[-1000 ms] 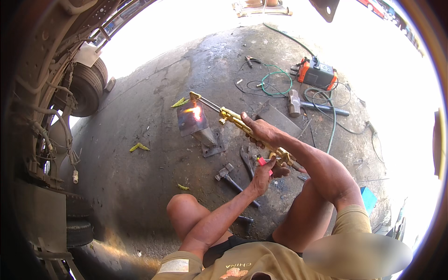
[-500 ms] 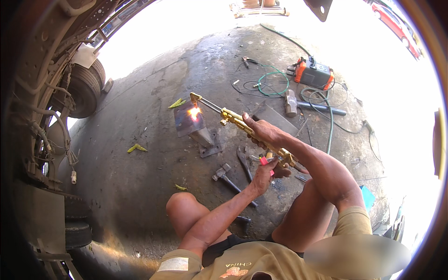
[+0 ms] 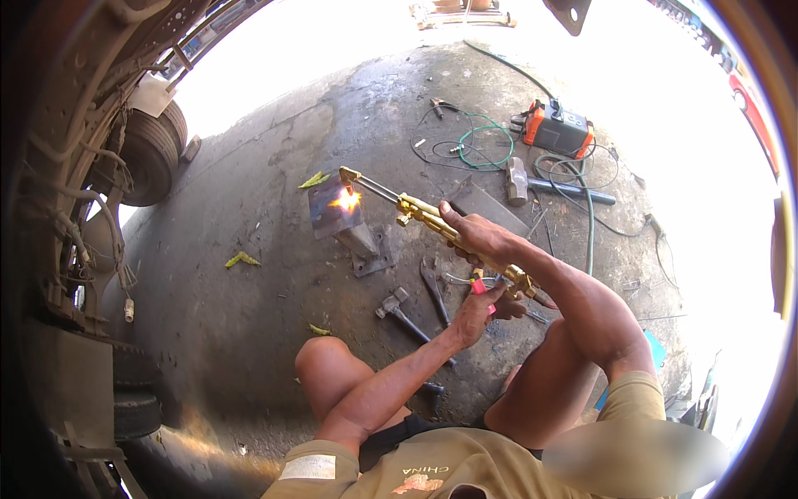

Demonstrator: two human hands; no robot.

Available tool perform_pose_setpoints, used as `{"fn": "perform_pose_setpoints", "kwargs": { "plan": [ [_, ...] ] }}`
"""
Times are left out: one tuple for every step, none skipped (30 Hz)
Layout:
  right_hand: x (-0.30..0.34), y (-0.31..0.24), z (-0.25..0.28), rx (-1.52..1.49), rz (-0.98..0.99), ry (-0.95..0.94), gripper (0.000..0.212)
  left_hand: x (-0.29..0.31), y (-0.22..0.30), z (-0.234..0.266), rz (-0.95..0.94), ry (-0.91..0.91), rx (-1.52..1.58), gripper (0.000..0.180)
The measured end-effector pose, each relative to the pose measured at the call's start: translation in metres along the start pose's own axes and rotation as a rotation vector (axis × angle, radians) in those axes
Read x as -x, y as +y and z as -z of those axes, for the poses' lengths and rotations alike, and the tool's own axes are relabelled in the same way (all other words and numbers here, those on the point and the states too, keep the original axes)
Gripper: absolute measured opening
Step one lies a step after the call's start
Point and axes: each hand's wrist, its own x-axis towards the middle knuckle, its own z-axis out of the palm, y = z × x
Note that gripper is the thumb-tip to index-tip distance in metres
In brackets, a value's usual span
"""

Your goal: The person uses a blowtorch to heat a metal piece on the floor, then uses a hammer and pliers to strike and shape the heated metal. The person continues to hammer the metal piece repeatedly while holding it with pliers.

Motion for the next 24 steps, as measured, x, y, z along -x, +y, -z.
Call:
{"fn": "perform_pose_setpoints", "kwargs": {
  "plan": [
    [0.001, 0.0, 0.0, 0.005, -0.004, 0.0, 0.093, 0.0, 0.001, -0.001, -0.004, -0.003, -0.004, 0.053],
    [0.003, -0.001, 0.001, 0.01, -0.007, -0.001, 0.094, 0.001, 0.001, -0.003, -0.008, -0.005, -0.007, 0.054],
    [0.004, -0.002, 0.001, 0.016, -0.008, -0.003, 0.094, 0.001, 0.002, -0.004, -0.011, -0.008, -0.011, 0.055],
    [0.007, -0.003, 0.001, 0.021, -0.009, -0.006, 0.095, 0.002, 0.003, -0.005, -0.004, -0.005, -0.013, 0.055],
    [0.008, -0.004, 0.002, 0.027, -0.009, -0.009, 0.096, 0.002, 0.003, -0.006, 0.003, -0.002, -0.014, 0.056],
    [0.009, -0.004, 0.002, 0.032, -0.01, -0.01, 0.096, 0.003, 0.004, -0.007, 0.01, 0.001, -0.016, 0.056],
    [0.01, -0.003, 0.002, 0.037, -0.01, -0.01, 0.097, 0.003, 0.005, -0.008, 0.011, -0.01, -0.015, 0.056],
    [0.011, -0.003, 0.003, 0.043, -0.011, -0.01, 0.097, 0.003, 0.005, -0.008, 0.012, -0.022, -0.014, 0.056],
    [0.011, -0.003, 0.003, 0.038, -0.016, -0.008, 0.097, 0.004, 0.006, -0.009, 0.012, -0.033, -0.014, 0.056],
    [0.011, -0.003, 0.004, 0.034, -0.022, -0.006, 0.097, 0.004, 0.006, -0.01, 0.011, -0.035, -0.008, 0.056],
    [0.011, -0.003, 0.003, 0.03, -0.027, -0.006, 0.097, 0.004, 0.006, -0.01, 0.01, -0.038, -0.003, 0.056],
    [0.011, -0.004, 0.003, 0.022, -0.03, -0.002, 0.097, 0.004, 0.006, -0.01, 0.008, -0.04, 0.003, 0.055],
    [0.012, -0.004, 0.003, 0.015, -0.034, 0.005, 0.097, 0.004, 0.006, -0.009, 0.011, -0.04, -0.002, 0.055],
    [0.012, -0.005, 0.003, 0.008, -0.038, 0.011, 0.097, 0.004, 0.006, -0.009, 0.013, -0.039, -0.007, 0.055],
    [0.01, -0.004, 0.003, 0.015, -0.03, 0.007, 0.097, 0.003, 0.005, -0.008, 0.015, -0.038, -0.012, 0.055],
    [0.008, -0.002, 0.003, 0.021, -0.02, 0.005, 0.097, 0.003, 0.005, -0.007, 0.016, -0.029, -0.003, 0.054],
    [0.006, -0.002, 0.004, 0.028, -0.011, 0.002, 0.097, 0.002, 0.004, -0.006, 0.018, -0.02, 0.006, 0.054],
    [0.004, -0.001, 0.004, 0.024, 0.0, 0.009, 0.097, 0.001, 0.004, -0.005, 0.019, -0.011, 0.016, 0.053],
    [0.002, -0.002, 0.002, 0.017, 0.011, 0.014, 0.097, 0.001, 0.004, -0.002, 0.006, -0.02, 0.01, 0.053],
    [0.0, -0.002, 0.001, 0.011, 0.023, 0.019, 0.097, 0.001, 0.003, 0.001, -0.008, -0.029, 0.005, 0.053],
    [-0.002, -0.002, 0.001, 0.002, 0.025, 0.024, 0.096, 0.001, 0.003, 0.003, -0.022, -0.038, -0.001, 0.052],
    [-0.004, -0.002, 0.0, -0.006, 0.028, 0.029, 0.096, 0.001, 0.004, 0.004, -0.009, -0.024, 0.018, 0.052],
    [-0.006, -0.002, -0.001, -0.015, 0.03, 0.034, 0.096, 0.002, 0.005, 0.004, 0.004, -0.009, 0.037, 0.052],
    [-0.008, -0.003, -0.002, -0.013, 0.028, 0.04, 0.096, 0.002, 0.006, 0.004, 0.017, 0.005, 0.056, 0.052]
  ]
}}
